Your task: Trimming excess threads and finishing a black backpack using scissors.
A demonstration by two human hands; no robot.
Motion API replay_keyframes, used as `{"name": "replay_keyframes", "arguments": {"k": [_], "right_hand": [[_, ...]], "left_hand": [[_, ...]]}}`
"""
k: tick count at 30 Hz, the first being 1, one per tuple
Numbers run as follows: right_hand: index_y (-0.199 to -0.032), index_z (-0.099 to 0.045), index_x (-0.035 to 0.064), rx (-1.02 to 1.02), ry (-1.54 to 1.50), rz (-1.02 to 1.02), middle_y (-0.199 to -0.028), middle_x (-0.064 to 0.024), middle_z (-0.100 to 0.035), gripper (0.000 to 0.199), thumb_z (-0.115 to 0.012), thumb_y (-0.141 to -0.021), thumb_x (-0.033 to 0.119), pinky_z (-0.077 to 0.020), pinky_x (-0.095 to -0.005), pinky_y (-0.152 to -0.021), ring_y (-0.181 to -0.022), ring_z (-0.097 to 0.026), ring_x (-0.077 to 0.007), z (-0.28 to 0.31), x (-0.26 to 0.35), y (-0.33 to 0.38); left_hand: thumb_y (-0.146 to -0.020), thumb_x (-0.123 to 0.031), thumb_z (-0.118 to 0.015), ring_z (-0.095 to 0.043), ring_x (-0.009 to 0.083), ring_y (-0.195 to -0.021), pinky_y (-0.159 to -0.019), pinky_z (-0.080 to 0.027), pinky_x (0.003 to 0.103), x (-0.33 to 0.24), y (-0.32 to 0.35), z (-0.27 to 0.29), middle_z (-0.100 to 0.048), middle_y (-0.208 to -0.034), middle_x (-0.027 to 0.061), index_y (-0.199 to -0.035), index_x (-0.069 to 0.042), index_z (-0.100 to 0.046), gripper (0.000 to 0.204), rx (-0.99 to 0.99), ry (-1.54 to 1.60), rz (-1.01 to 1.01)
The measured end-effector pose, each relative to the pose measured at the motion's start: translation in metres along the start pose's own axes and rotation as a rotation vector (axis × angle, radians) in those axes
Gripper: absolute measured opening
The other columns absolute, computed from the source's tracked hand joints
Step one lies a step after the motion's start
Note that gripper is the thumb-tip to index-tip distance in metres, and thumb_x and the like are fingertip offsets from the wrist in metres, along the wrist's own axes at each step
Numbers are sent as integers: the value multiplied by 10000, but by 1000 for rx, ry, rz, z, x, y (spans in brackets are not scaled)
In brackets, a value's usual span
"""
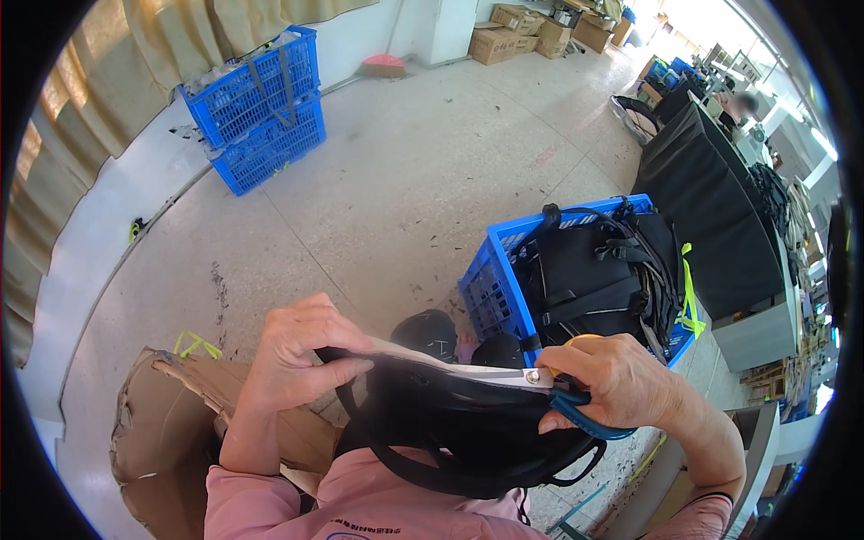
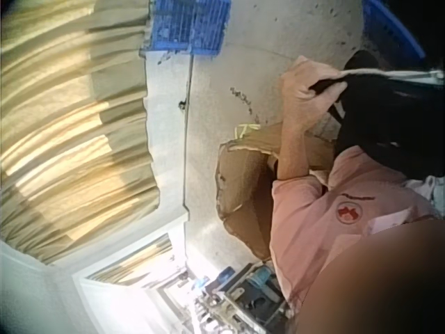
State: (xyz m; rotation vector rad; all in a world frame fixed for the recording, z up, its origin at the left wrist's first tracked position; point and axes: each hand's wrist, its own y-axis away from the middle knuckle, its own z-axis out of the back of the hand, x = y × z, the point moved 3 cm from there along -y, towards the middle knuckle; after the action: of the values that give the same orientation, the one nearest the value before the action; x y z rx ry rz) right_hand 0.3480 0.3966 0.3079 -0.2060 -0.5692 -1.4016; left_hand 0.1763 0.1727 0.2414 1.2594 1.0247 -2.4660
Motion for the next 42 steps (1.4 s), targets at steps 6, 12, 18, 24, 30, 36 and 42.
{"name": "replay_keyframes", "arguments": {"k": [6,12,18,24,30,36,42], "right_hand": [[-924,-540,60,5,43,22,-657,-72,-561,503,-724,-698,471,-442,-336,-531,-646,-582,-231,-2,6,-8],[-922,-537,70,9,-41,-36,-641,-74,-541,494,-724,-701,470,-439,-342,-539,-649,-578,-234,-6,1,-7],[-916,-537,70,35,-84,-33,-653,-72,-562,488,-732,-697,459,-456,-352,-557,-668,-596,-250,-5,-3,-3],[-912,-546,62,2,-110,7,-642,-68,-572,453,-740,-706,415,-459,-323,-520,-600,-593,-247,-14,-9,-2],[-904,-550,62,-15,-123,-41,-632,-62,-559,458,-744,-698,422,-442,-317,-503,-582,-586,-234,-13,-4,-2],[-914,-548,65,-41,-73,-63,-638,-59,-529,487,-720,-709,472,-431,-335,-547,-630,-574,-237,-9,-4,-6],[-934,-543,59,-27,-106,-49,-669,-59,-536,499,-732,-699,456,-432,-300,-508,-571,-563,-216,-15,-7,-6]], "left_hand": [[-569,31,-743,-539,131,-603,-561,-389,258,-2,-1,-5,-652,-699,-10,-760,-107,-681,244,11,13,1],[-571,28,-743,-529,137,-598,-557,-388,259,-1,2,-5,-649,-696,-12,-754,-110,-679,238,-5,16,28],[-572,24,-742,-535,139,-607,-559,-392,261,-3,0,-4,-651,-696,-8,-747,-105,-677,227,-11,3,65],[-569,-16,-764,-592,164,-711,-655,-452,266,18,-3,0,-666,-827,24,-853,-78,-672,304,80,58,96],[-594,-5,-747,-612,136,-856,-753,-487,280,91,14,-1,-668,-980,58,-981,-19,-654,399,243,342,219],[-727,-84,-701,-642,196,-755,-680,-507,291,98,29,-25,-673,-837,130,-860,28,-668,178,-36,672,360],[-675,34,-716,-609,133,-737,-662,-486,252,87,38,-21,-670,-836,80,-897,37,-664,227,-74,685,374]]}}
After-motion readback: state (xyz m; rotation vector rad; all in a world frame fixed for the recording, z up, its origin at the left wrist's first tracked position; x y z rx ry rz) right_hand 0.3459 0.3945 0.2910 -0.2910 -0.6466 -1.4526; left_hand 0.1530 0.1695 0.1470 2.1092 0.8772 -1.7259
